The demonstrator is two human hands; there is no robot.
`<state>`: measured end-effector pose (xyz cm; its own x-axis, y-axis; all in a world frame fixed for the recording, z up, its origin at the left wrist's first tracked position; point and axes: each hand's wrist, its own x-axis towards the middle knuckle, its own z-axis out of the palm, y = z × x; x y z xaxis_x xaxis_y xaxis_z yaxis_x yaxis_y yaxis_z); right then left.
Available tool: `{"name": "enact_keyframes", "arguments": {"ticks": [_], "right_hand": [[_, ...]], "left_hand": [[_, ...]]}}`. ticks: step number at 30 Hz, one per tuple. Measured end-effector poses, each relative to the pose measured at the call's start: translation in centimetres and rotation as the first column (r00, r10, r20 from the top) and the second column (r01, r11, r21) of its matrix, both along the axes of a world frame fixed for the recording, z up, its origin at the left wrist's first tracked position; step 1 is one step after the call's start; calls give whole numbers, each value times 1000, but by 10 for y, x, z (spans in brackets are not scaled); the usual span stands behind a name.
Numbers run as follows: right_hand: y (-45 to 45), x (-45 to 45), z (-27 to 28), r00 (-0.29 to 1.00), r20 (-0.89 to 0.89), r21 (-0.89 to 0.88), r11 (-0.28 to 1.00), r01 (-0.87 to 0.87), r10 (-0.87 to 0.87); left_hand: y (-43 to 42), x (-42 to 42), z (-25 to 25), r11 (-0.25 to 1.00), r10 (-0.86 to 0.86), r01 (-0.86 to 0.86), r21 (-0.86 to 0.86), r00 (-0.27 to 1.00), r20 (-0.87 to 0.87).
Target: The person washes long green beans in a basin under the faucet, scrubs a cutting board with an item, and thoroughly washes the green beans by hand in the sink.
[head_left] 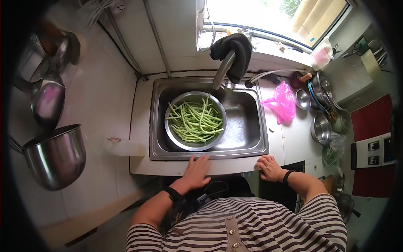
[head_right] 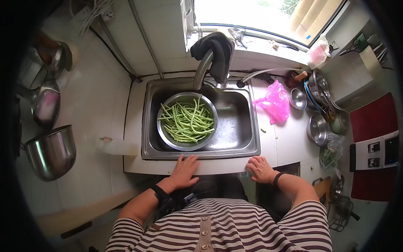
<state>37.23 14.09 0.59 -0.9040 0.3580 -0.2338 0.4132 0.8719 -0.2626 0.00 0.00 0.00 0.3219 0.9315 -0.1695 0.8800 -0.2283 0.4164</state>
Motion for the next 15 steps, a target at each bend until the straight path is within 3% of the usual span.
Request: {"name": "enact_keyframes", "arguments": {"ticks": [2,3,5,8,10,12,15], "right_hand": [[27,-9,-4,999,-4,66,997,38,-37],[-45,-3,17,998,-1,-57,996,63,-63],[-29,-16,25,989,82,-20,992,123,-121],[1,-26,-11,976,164,-36,987,153,-145],[28,-59,5,941,180,-155,937,314,-285],[67,-91,17,933,-168,11,946,325,-319],[139,-138,33,810,-536,186,903,387,-237]], "left_hand": [[22,-13,-14,992,104,-110,63,991,84],[-54,-11,22,986,158,-151,-68,979,128],[-46,-19,24,980,147,-124,-155,978,149],[-55,-11,39,983,128,-117,-140,989,76],[-70,6,39,974,157,-145,-172,986,57],[-81,24,40,956,215,-195,-218,974,72],[-74,39,51,943,271,-253,-214,961,55]]}}
